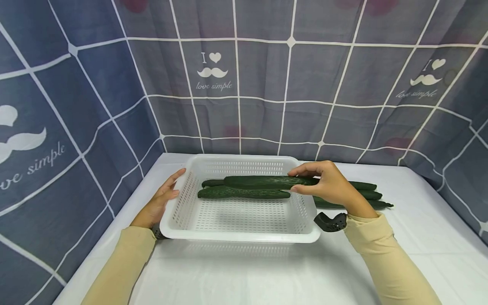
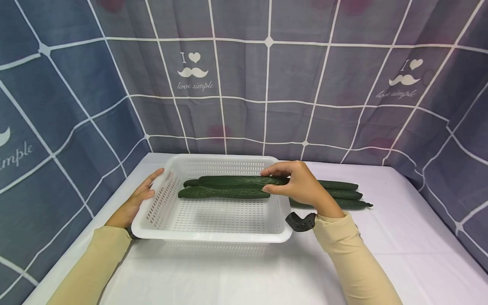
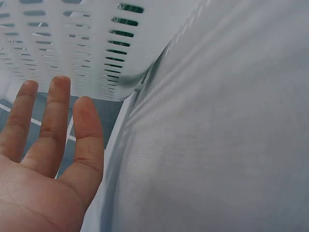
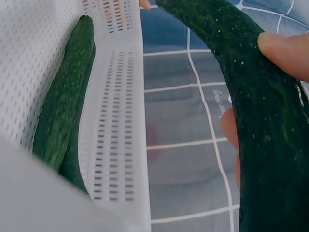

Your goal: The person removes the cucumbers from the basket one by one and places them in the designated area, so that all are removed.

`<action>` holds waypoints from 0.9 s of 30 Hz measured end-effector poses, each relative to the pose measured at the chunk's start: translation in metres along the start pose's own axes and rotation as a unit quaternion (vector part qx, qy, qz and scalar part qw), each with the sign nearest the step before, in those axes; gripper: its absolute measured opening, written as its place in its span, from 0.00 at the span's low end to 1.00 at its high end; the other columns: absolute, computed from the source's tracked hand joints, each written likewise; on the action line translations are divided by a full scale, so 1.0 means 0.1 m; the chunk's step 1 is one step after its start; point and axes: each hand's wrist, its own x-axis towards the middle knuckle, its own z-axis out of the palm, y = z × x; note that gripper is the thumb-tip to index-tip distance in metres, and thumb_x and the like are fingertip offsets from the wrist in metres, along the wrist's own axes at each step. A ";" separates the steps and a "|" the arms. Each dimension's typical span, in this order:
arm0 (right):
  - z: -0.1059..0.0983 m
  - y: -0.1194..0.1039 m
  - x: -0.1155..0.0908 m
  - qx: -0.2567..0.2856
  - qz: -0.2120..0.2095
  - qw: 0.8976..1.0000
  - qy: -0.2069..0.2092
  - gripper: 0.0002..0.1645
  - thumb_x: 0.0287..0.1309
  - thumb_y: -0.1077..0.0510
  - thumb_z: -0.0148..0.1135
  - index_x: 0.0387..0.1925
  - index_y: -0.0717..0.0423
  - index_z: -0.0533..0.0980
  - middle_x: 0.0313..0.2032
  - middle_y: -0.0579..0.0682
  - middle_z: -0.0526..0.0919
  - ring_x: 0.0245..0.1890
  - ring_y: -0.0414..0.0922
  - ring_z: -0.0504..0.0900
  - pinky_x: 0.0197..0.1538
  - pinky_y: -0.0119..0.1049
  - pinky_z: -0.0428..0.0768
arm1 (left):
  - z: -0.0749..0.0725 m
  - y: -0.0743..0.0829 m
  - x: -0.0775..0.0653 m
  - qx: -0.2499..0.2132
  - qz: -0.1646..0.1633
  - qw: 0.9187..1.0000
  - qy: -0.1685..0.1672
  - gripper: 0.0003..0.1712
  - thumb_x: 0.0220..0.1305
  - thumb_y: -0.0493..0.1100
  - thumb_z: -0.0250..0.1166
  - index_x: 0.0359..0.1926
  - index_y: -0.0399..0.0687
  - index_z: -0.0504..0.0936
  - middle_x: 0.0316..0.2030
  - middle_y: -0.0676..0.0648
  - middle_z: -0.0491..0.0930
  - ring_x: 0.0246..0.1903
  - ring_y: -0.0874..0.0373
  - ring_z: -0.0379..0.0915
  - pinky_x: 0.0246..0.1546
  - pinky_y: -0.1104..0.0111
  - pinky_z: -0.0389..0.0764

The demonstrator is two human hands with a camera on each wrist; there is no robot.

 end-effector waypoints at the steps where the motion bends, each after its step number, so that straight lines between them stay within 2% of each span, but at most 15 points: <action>1: -0.01 0.01 -0.01 0.000 0.000 1.000 -0.001 0.18 0.53 0.68 0.81 0.47 0.59 0.90 0.43 0.48 0.93 0.41 0.34 0.87 0.46 0.27 0.82 | 0.00 0.00 0.00 -0.001 -0.001 1.000 0.002 0.33 0.77 0.43 0.59 0.77 0.76 0.68 0.67 0.54 0.72 0.58 0.60 0.77 0.52 0.65 0.84; 5: -0.05 0.05 -0.08 0.002 0.000 1.000 -0.006 0.18 0.53 0.70 0.81 0.47 0.60 0.90 0.43 0.47 0.92 0.41 0.34 0.87 0.46 0.27 0.82 | 0.00 0.00 -0.01 -0.001 -0.003 1.000 0.003 0.34 0.77 0.42 0.58 0.78 0.75 0.67 0.68 0.54 0.71 0.59 0.61 0.76 0.53 0.65 0.84; 14: -0.13 0.14 -0.25 0.051 0.016 0.999 -0.008 0.18 0.53 0.74 0.79 0.47 0.65 0.88 0.40 0.39 0.91 0.38 0.35 0.88 0.44 0.25 0.83 | 0.00 0.00 -0.02 -0.007 0.003 1.000 -0.005 0.34 0.78 0.41 0.58 0.78 0.75 0.67 0.68 0.55 0.71 0.59 0.60 0.76 0.53 0.65 0.84; 27: -0.26 0.34 -0.55 0.051 0.050 0.997 -0.001 0.18 0.55 0.72 0.79 0.49 0.64 0.87 0.43 0.38 0.91 0.41 0.35 0.87 0.46 0.26 0.82 | -0.02 -0.01 -0.01 -0.009 0.007 1.000 -0.010 0.34 0.78 0.41 0.57 0.78 0.76 0.68 0.68 0.55 0.71 0.59 0.61 0.75 0.53 0.65 0.84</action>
